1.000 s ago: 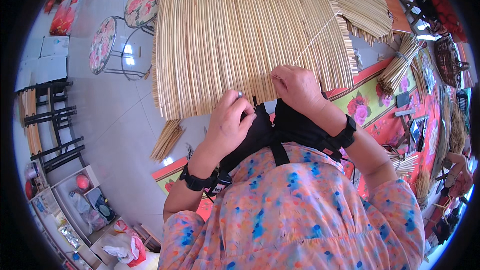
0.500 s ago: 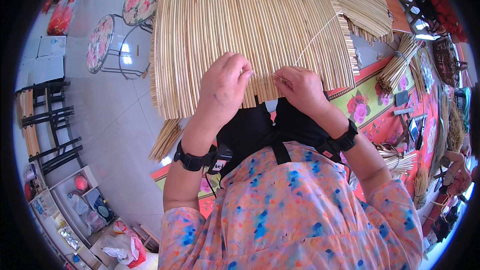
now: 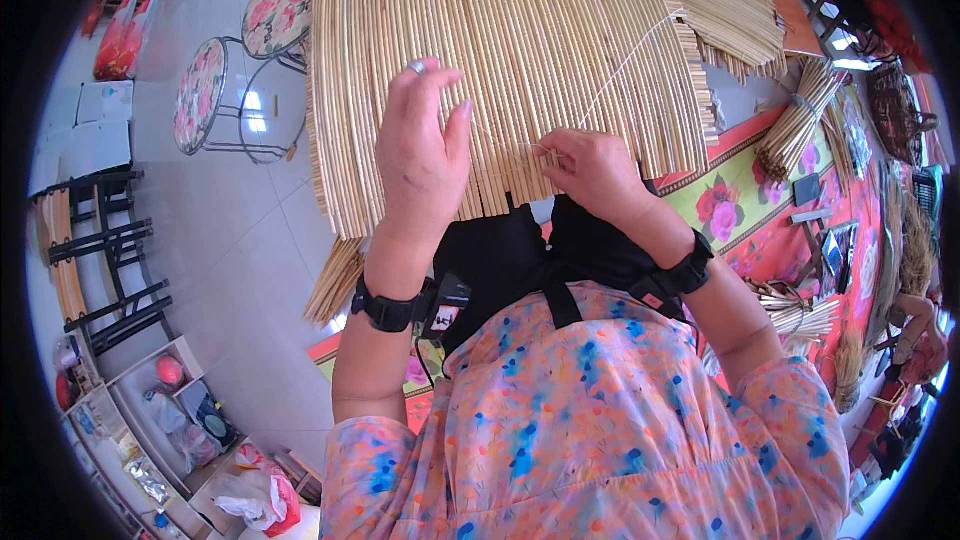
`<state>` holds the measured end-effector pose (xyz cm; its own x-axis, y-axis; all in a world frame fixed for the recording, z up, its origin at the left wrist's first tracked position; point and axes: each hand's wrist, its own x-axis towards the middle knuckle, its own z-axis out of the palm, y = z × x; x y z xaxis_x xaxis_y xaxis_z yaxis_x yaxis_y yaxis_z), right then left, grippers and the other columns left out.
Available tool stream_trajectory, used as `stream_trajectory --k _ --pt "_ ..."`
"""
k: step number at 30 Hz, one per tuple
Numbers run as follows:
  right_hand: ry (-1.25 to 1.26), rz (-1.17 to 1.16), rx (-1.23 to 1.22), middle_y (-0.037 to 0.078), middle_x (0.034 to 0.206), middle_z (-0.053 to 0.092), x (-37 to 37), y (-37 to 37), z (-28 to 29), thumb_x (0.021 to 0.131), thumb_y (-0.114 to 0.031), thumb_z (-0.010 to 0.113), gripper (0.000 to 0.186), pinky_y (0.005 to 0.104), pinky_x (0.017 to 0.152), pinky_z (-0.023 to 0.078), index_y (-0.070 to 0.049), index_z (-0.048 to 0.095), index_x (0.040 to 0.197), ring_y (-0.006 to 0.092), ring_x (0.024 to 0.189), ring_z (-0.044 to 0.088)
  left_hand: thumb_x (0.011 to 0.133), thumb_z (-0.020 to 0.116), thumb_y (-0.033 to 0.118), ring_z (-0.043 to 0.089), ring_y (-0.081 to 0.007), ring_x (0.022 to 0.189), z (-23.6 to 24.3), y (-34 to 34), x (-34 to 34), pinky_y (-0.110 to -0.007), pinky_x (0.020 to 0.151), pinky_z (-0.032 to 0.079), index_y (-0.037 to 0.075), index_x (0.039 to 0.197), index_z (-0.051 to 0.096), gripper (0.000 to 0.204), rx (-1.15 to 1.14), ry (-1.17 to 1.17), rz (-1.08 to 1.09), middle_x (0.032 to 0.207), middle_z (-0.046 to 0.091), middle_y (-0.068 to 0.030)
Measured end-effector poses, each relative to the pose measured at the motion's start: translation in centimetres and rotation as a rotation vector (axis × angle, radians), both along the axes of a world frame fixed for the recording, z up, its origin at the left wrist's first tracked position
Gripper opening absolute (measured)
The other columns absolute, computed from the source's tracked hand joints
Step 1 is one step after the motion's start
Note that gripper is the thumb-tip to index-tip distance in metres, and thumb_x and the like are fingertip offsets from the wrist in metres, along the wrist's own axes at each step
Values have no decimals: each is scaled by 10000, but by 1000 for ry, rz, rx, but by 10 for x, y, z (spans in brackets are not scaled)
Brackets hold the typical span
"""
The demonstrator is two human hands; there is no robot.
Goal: The person weaves a bamboo mat using thin strips of wood and thread. They trim the edges of the strips with scissors, thread a needle, and sew through the bamboo to secure the structure.
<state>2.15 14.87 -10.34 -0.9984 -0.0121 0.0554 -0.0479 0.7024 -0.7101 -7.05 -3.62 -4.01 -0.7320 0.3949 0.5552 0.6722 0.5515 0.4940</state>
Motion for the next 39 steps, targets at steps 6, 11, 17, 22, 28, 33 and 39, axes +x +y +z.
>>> stream_trajectory --k 6,11,17,22,28,33,39 --pt "7 -48 -146 106 679 612 4 1 12 745 -71 674 164 339 527 474 -83 671 909 246 574 597 783 676 13 604 -340 1031 -39 -16 24 -399 833 519 77 1100 598 333 -263 -271 -175 1156 557 -169" --pt "-7 -160 -258 65 572 516 11 3 13 785 -93 696 113 296 471 402 -63 675 892 150 479 483 695 789 171 496 -374 1171 -44 -10 41 -451 957 428 73 1258 537 624 -347 -196 -205 1282 480 -169" --pt "23 -298 -169 19 500 414 24 41 14 796 -87 689 109 278 438 340 -56 674 899 85 449 403 650 828 227 412 -394 1245 -47 -23 60 -476 1035 355 26 1341 435 820 -381 -221 -214 1381 386 -197" --pt "70 -459 -169 -59 534 362 24 76 36 817 -85 684 95 237 457 289 -60 675 908 27 499 335 696 801 173 446 -390 1222 -54 -21 58 -461 1004 399 37 1296 492 689 -269 -218 -218 1355 412 -199" --pt "-51 -350 -266 -19 556 422 30 59 43 843 -85 644 92 238 475 326 -56 664 928 31 526 364 747 707 9 526 -380 1146 -41 1 48 -414 947 462 31 1184 578 456 -202 -228 -123 1265 487 -210" --pt "-164 201 -131 163 712 638 43 12 63 794 -158 663 152 413 614 513 -49 656 899 358 657 628 746 677 -20 535 -373 1139 -48 1 56 -414 947 469 29 1169 584 435 -160 -168 -223 1269 491 -198" --pt "-156 106 -112 137 682 620 40 21 82 804 -124 668 141 352 571 496 -48 665 922 285 615 623 788 639 -18 591 -295 1013 -34 -1 46 -374 829 508 50 1251 549 477 -178 -317 -242 1334 462 -182"
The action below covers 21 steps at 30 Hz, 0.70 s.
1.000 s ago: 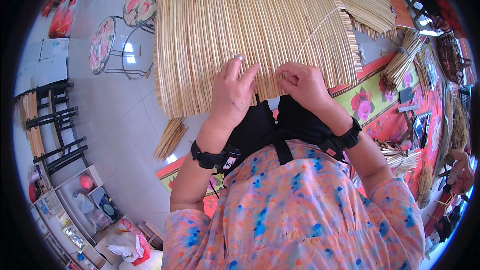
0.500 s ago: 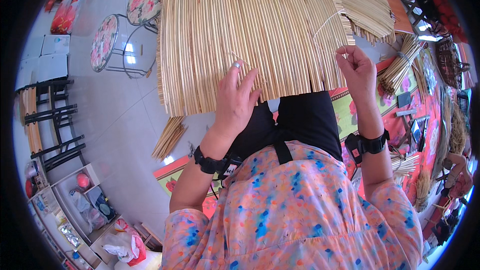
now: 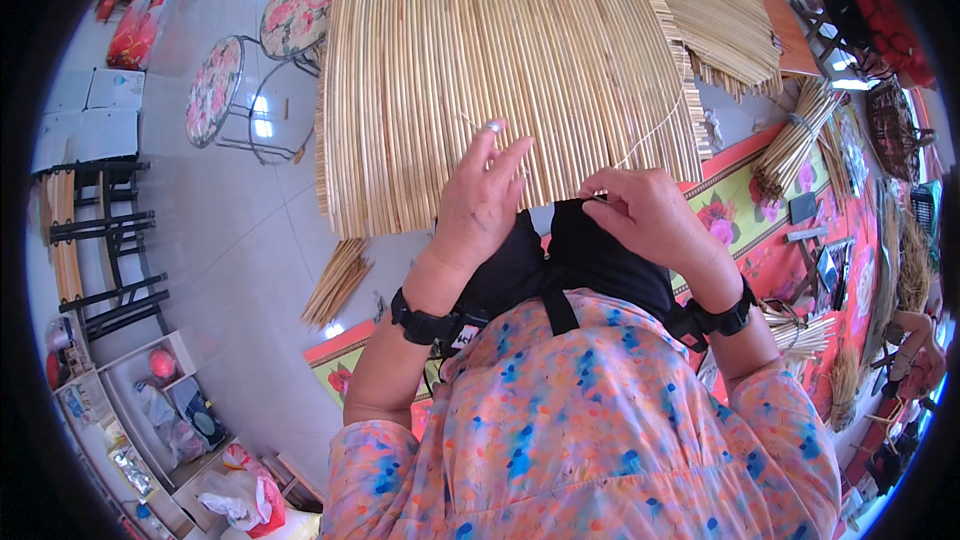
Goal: The person weaves a bamboo mat using thin strips of wood and thread. They trim the edges of the strips with scissors, thread a needle, and sew through the bamboo to secure the structure.
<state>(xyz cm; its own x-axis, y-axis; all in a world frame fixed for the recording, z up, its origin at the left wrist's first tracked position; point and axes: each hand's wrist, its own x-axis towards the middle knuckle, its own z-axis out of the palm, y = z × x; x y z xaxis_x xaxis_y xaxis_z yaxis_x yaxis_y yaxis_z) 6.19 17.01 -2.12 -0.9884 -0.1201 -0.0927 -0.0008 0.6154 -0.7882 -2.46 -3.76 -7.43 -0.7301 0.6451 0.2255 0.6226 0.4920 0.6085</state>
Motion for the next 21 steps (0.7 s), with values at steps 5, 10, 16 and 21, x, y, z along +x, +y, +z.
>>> stream_trajectory --k 5,10,16,21 --pt "91 178 -193 106 804 663 7 -14 35 799 -30 668 149 299 635 517 -31 668 947 230 702 660 789 637 -27 621 -258 1072 20 30 14 -315 847 516 58 1420 385 684 469 -585 -550 1349 514 -149" --pt "316 11 -159 103 757 646 3 10 59 799 -22 663 132 286 604 502 -25 657 930 192 656 643 822 656 9 668 -175 828 26 21 11 -286 757 533 42 1257 551 448 214 -732 -475 940 683 -83" --pt "397 -648 -223 -59 696 552 10 90 68 895 -49 608 82 180 528 350 -5 664 934 17 589 458 835 662 4 610 -107 715 47 -45 -26 -241 672 489 -22 903 682 75 231 -579 -33 790 659 -56" --pt "567 -739 -615 -28 762 572 12 144 71 934 -109 593 170 163 531 292 30 650 1015 16 593 401 834 658 -11 600 -99 712 73 -97 -56 -232 671 477 -33 902 680 74 231 -498 149 767 649 -52"
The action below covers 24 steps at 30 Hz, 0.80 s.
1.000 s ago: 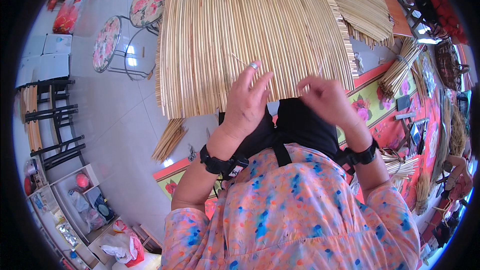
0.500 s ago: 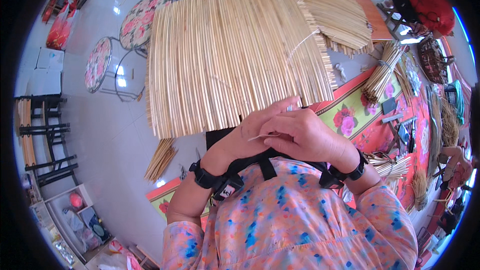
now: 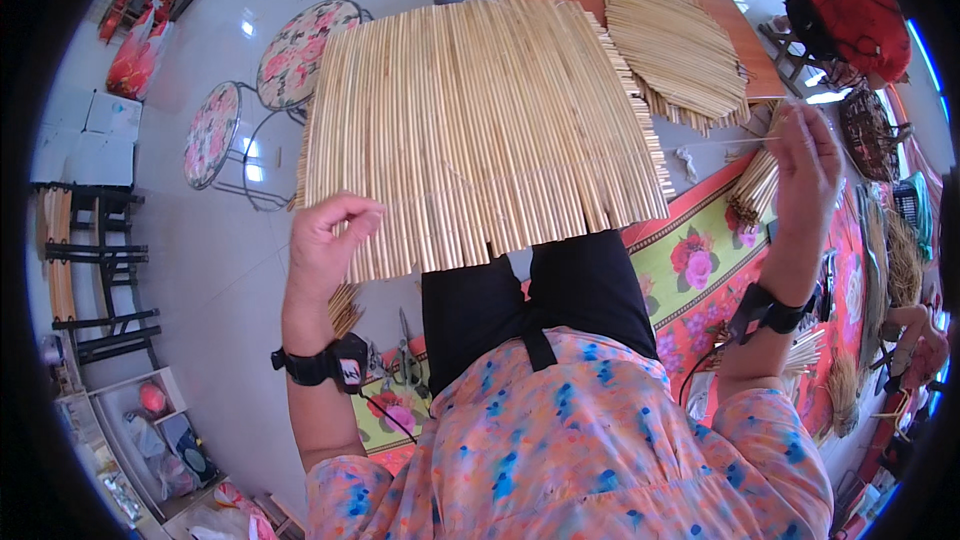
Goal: The person weaves a bamboo mat using thin strips of wood and thread. They trim the edges of the strips with scissors, thread a needle, and sew through the bamboo to secure the structure.
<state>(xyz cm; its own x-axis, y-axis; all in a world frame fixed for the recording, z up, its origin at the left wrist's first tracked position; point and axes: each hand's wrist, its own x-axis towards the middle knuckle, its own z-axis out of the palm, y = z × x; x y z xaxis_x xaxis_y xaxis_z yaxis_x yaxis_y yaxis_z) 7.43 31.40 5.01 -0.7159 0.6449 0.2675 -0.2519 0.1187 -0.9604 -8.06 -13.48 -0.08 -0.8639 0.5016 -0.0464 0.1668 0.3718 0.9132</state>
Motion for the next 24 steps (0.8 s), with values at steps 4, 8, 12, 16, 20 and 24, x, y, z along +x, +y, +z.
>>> stream_trajectory --k 4,8,12,16,20,24 --pt "144 -73 -38 12 860 616 -6 31 -3 919 -78 613 205 172 545 310 38 638 1087 20 607 401 847 644 -12 572 -91 728 19 -26 -17 -225 677 456 -36 912 662 71 -86 273 122 778 614 -37" --pt "241 112 -140 18 874 623 -7 41 1 915 -71 615 228 177 545 316 37 631 1114 30 602 403 859 638 -1 530 -82 739 25 -19 -33 -199 697 427 -33 902 644 54 -58 553 202 807 580 -25" --pt "-36 89 -88 -26 708 545 -24 0 -21 925 -101 604 192 186 524 287 33 644 1057 24 585 405 834 638 16 519 -307 1191 4 -11 -41 -361 953 445 71 1311 509 497 -550 802 225 1280 522 -164" --pt "-301 150 -11 -72 686 509 -26 -54 -48 912 -125 621 154 179 524 285 2 676 981 14 583 394 812 650 33 383 -394 1313 -10 4 -28 -423 1034 393 129 1436 358 696 -555 579 393 1418 391 -203" --pt "-451 566 -255 -81 701 515 -18 -121 -75 917 -108 615 119 167 522 298 -19 677 965 9 586 401 790 675 12 569 -301 1124 -31 16 -5 -359 866 511 99 1368 435 632 -252 507 233 1333 459 -190" --pt "-401 779 -666 -74 680 493 -21 -162 -91 938 -100 591 102 179 513 320 -20 651 957 7 565 387 822 657 -27 643 -187 952 -29 51 37 -279 713 537 5 1249 534 446 199 107 30 1271 524 -142"
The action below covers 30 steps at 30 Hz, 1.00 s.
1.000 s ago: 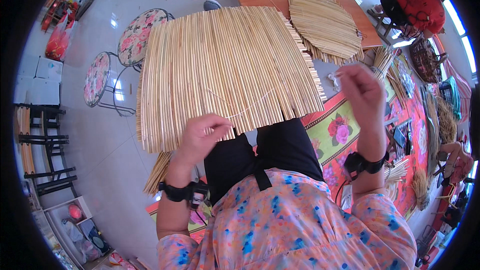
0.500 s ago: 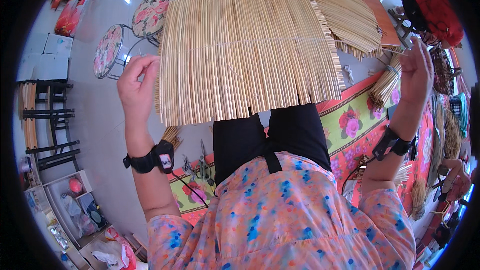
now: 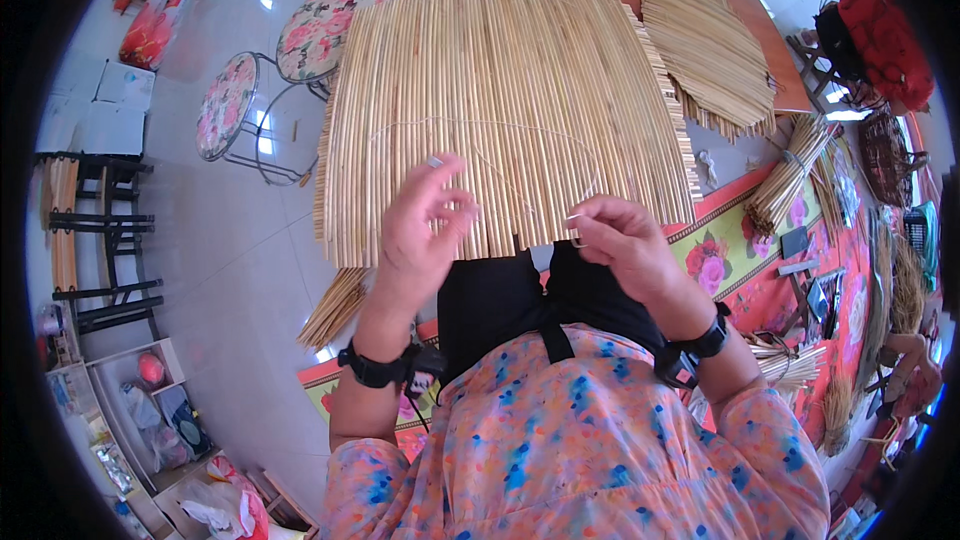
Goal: The person weaves a bamboo mat using thin strips of wood and thread. They trim the edges of the strips with scissors, thread a needle, and sew through the bamboo to secure the structure.
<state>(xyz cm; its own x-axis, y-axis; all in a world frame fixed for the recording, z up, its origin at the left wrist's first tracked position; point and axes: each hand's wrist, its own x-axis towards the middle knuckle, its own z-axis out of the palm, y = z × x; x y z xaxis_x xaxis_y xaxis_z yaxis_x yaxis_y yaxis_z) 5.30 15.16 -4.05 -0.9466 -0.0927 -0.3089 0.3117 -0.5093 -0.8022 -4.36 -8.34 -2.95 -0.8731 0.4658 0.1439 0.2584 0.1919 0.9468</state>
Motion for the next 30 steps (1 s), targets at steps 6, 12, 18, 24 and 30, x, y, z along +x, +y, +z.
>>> stream_trajectory --k 6,12,18,24,30 --pt "-97 71 -300 -72 680 496 -7 -23 -5 945 -153 600 123 177 462 333 -51 639 1000 12 538 385 833 701 64 647 -149 819 2 29 23 -243 649 518 -3 1149 606 337 198 -41 -185 990 595 -85" --pt "-138 88 -163 -71 697 500 -8 -30 -5 943 -199 607 129 154 420 319 -81 643 980 15 560 429 830 707 67 583 -124 734 3 40 22 -228 633 479 5 1034 658 219 183 29 -154 908 591 -69" --pt "73 193 169 -52 723 550 -6 -27 -10 952 -201 592 167 172 446 375 -52 661 987 15 576 477 865 651 -1 577 -126 829 -5 27 28 -244 714 504 -11 907 648 43 276 -154 -127 976 569 -96" --pt "152 138 347 -20 844 616 -8 -5 1 930 -76 606 112 208 705 477 19 658 957 40 778 553 914 635 168 580 -147 658 4 15 30 -273 606 485 30 907 583 148 690 -536 -231 901 642 -153" --pt "319 103 793 49 904 635 -20 8 4 870 -41 640 138 247 672 489 -1 638 1002 95 723 589 927 613 145 574 -146 637 -5 8 38 -269 590 472 44 885 558 122 669 -430 -172 757 600 -93"
